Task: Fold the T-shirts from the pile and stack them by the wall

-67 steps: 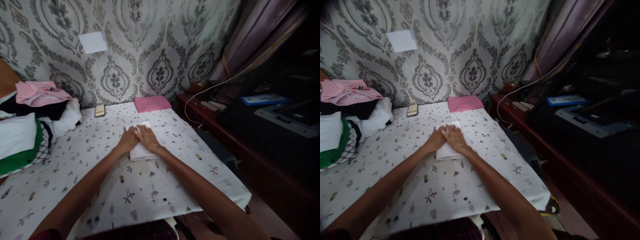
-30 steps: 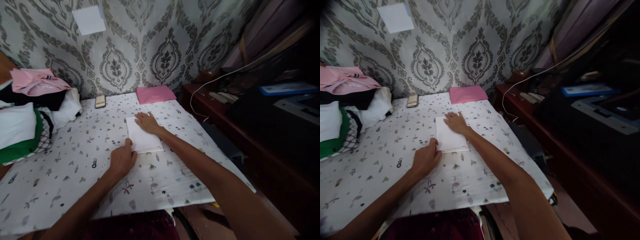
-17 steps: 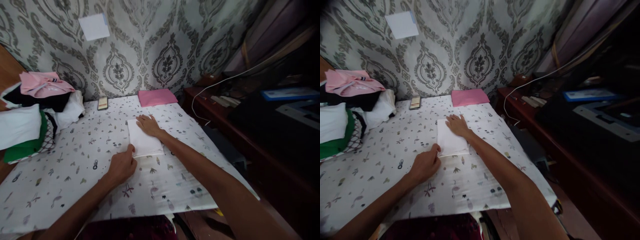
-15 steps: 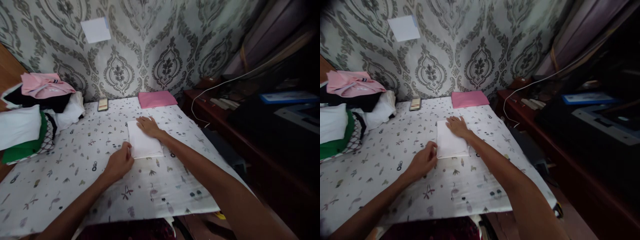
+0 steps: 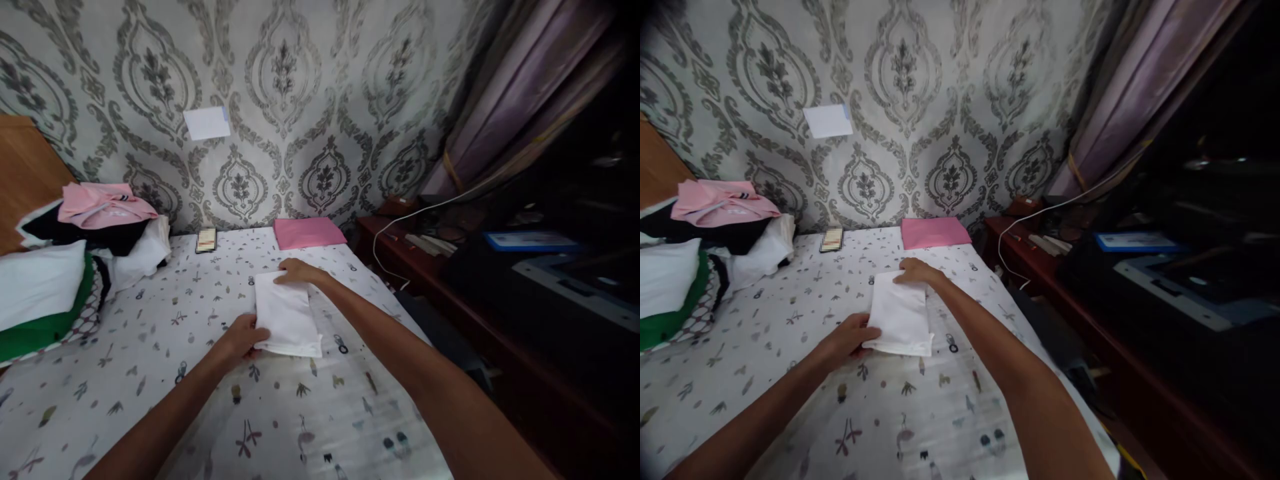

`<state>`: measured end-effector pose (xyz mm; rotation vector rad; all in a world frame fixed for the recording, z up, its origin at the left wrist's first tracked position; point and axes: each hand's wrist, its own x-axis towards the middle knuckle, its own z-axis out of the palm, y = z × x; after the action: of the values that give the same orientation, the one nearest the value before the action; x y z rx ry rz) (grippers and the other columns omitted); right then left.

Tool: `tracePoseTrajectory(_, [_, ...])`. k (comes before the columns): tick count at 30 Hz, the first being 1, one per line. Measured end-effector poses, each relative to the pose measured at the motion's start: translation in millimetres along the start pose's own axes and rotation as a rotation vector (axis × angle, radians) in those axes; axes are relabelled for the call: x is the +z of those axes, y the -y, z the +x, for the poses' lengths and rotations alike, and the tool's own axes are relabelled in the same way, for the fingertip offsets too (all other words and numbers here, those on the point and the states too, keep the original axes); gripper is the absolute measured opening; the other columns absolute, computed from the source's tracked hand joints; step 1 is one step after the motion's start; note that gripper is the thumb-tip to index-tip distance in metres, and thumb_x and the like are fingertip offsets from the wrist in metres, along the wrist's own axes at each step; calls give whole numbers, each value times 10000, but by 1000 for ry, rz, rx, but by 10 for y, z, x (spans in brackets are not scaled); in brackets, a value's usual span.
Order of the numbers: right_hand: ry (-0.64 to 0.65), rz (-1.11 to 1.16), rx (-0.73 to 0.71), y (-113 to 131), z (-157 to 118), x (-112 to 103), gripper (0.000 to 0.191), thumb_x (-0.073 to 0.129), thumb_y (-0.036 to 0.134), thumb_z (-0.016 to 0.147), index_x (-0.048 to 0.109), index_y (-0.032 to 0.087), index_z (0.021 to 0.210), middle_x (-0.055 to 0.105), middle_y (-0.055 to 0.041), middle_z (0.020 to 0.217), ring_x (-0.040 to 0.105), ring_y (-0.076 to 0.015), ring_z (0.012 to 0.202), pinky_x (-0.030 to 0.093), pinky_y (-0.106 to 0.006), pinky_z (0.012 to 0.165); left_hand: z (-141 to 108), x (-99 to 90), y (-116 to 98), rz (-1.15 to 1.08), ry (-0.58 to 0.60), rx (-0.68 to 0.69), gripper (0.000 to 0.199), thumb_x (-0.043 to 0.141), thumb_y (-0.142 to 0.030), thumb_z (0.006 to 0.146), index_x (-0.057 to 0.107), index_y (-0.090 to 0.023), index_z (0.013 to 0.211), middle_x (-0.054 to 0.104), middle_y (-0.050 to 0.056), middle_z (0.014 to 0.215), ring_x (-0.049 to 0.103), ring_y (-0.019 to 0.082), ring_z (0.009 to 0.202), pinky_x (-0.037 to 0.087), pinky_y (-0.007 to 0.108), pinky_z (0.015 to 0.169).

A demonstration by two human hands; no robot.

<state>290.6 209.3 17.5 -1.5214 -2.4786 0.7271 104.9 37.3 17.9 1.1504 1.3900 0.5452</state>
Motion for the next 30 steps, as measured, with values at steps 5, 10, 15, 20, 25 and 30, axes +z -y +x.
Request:
tracePoseTrajectory(5, [-67, 169, 125, -59, -228, 55, 239, 764, 346, 734, 657, 174, 859, 707, -50, 926, 643, -197, 834, 445, -230, 631, -25, -365, -120, -196, -246, 13, 126, 681, -176, 709, 640, -158, 826, 603, -19, 630, 541, 114, 520, 416, 188, 441])
tracePoseTrajectory(10, [-64, 654, 392, -23, -413, 238, 376, 789, 343, 731, 648, 150, 1020, 721, -73, 868, 664, -189, 720, 506, -254, 578, -77, -540, -58, -570, -396, -61, 88, 547, -125, 873, 611, -155, 926, 686, 52, 776, 663, 158, 648, 564, 256, 587])
tracePoseTrajectory(15, [35, 983, 412, 7, -484, 283, 306, 847, 302, 654, 683, 136, 851, 728, -68, 755, 660, -169, 652, 515, -238, 573, -203, -416, 67, -640, -197, -96, 246, 632, -160, 872, 606, -107, 1111, 739, 148, 966, 721, 214, 757, 606, 312, 661])
tracePoseTrajectory(20, [14, 1128, 327, -7, -616, 271, 252, 787, 211, 676, 702, 139, 903, 748, -50, 784, 670, -159, 655, 515, -227, 596, -199, -345, 56, -599, -164, -101, 500, 704, -73, 757, 556, -146, 1229, 727, 157, 1140, 734, 245, 863, 618, 324, 676])
tracePoseTrajectory(25, [-66, 1202, 291, -133, -830, 265, 265, 758, 210, 674, 671, 167, 921, 734, -34, 782, 676, -174, 662, 526, -255, 616, -66, -329, 57, -551, -136, -82, 517, 701, -84, 727, 559, -167, 1217, 728, 140, 1152, 734, 239, 833, 605, 314, 629])
tracePoseTrajectory(30, [-284, 1029, 305, -455, -800, 89, 288, 709, 272, 718, 647, 186, 986, 738, -68, 878, 696, -201, 735, 554, -294, 657, 427, -295, -242, -516, -82, 16, 463, 692, -53, 684, 603, -152, 1128, 755, 113, 1021, 724, 205, 753, 584, 276, 618])
